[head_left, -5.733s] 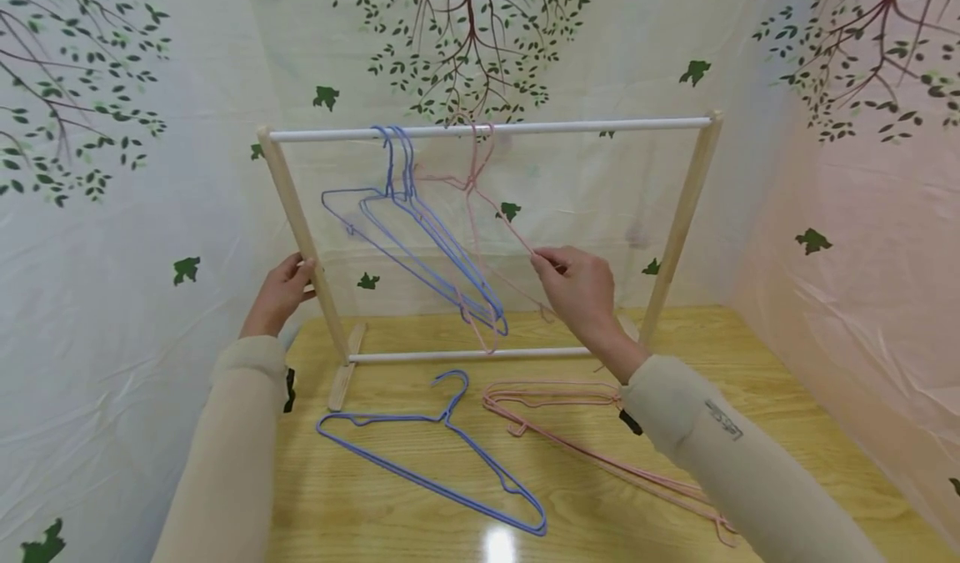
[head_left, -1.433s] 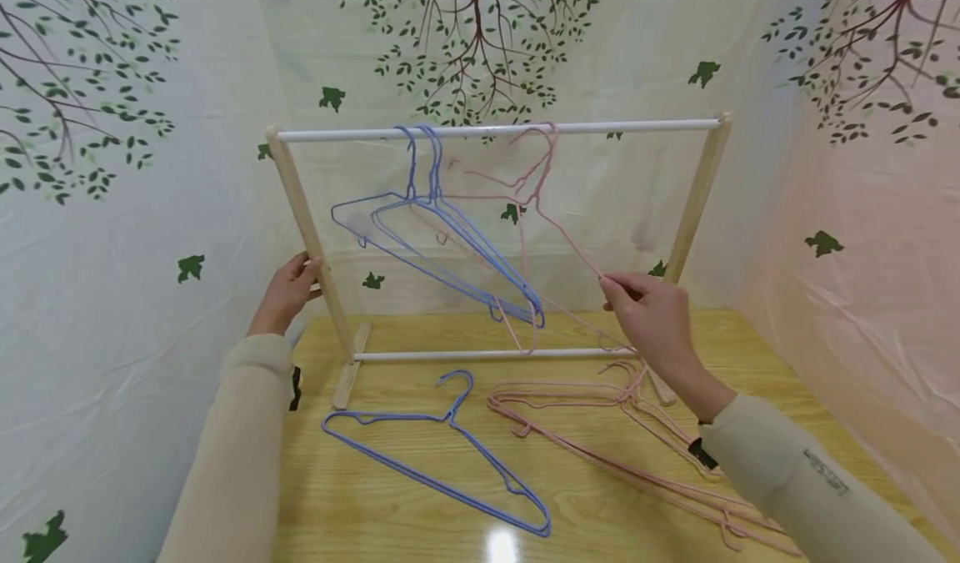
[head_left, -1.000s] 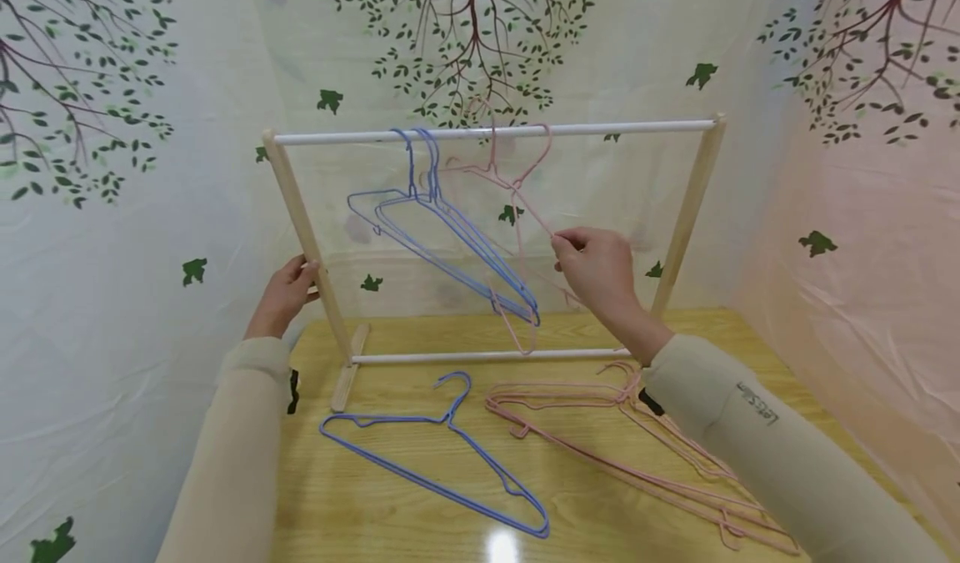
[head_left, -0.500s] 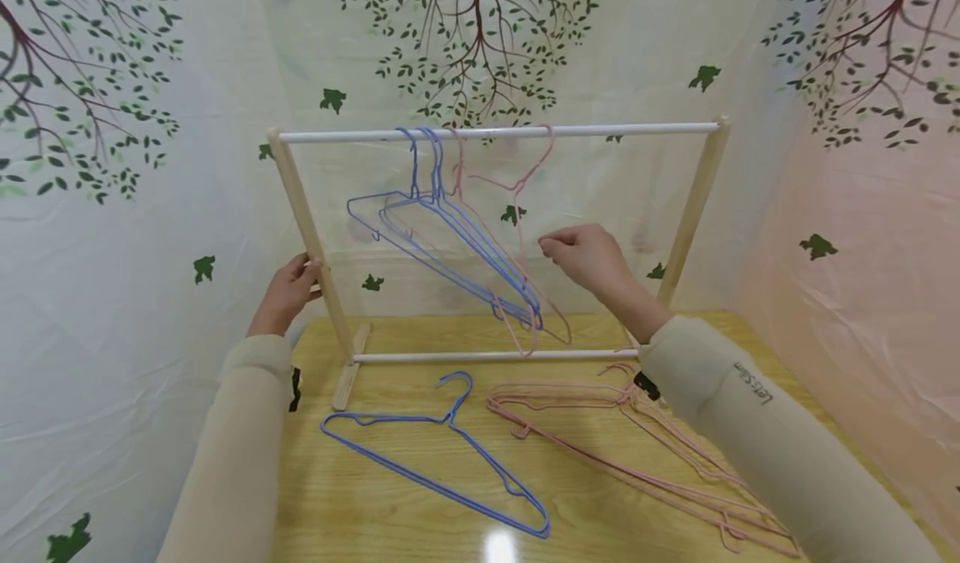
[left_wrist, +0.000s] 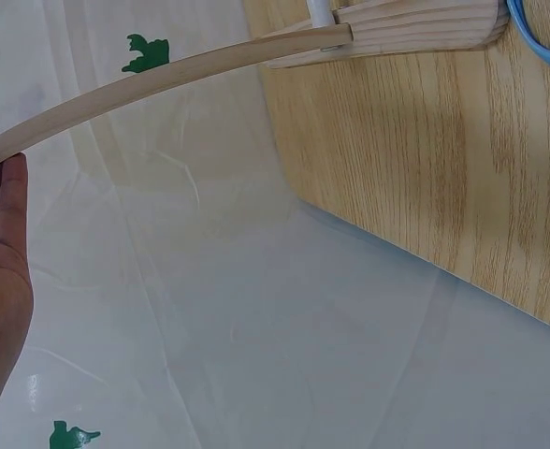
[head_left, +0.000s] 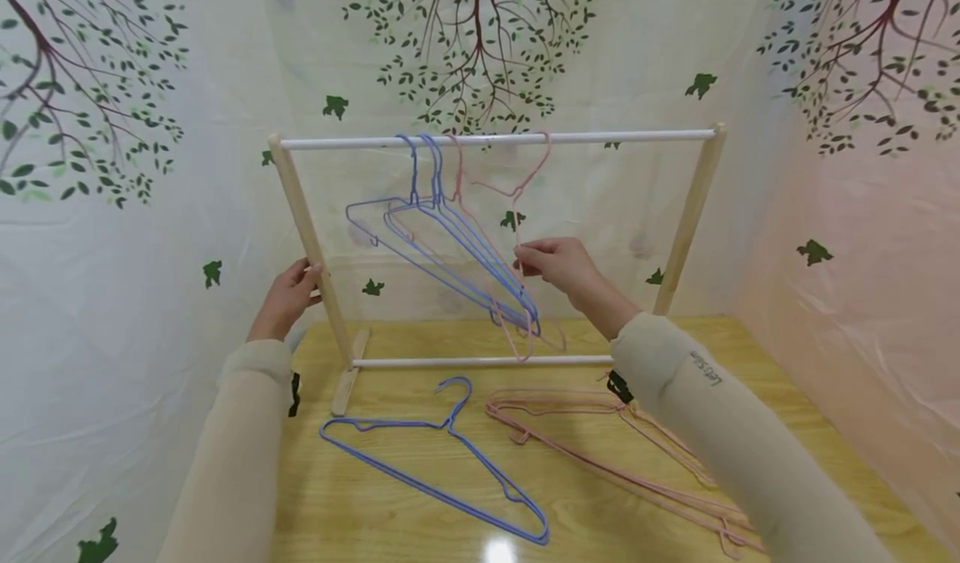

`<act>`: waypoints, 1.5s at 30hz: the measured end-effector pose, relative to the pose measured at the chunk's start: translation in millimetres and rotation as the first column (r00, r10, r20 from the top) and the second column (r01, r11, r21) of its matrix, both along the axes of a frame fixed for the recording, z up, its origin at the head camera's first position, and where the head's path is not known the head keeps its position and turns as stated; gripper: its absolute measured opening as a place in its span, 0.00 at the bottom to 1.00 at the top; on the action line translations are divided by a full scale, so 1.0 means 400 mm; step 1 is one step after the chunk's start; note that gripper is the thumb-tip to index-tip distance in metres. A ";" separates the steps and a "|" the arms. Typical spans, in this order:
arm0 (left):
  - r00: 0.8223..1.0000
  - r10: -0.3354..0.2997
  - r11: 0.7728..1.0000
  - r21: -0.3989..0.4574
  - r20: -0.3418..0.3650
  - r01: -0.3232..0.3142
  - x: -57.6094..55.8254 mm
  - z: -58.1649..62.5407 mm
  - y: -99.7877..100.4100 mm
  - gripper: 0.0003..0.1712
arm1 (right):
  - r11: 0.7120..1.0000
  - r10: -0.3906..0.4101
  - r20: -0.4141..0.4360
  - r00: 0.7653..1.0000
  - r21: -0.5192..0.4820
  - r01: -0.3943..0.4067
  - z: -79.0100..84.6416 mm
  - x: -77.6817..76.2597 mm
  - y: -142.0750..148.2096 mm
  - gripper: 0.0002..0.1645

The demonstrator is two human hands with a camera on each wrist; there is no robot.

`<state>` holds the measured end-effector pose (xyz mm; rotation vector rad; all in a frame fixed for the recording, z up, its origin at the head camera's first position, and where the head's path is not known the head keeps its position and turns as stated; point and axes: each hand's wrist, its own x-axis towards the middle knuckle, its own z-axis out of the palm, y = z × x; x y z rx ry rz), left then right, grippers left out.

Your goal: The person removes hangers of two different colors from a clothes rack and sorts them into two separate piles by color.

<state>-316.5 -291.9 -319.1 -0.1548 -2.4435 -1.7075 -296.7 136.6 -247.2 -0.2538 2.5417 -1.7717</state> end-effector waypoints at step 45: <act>0.998 0.028 0.999 -0.016 -0.054 -0.028 -0.010 -0.036 0.001 0.35 | 0.671 -0.351 0.073 0.933 -0.675 0.306 -0.047 0.001 0.220 0.10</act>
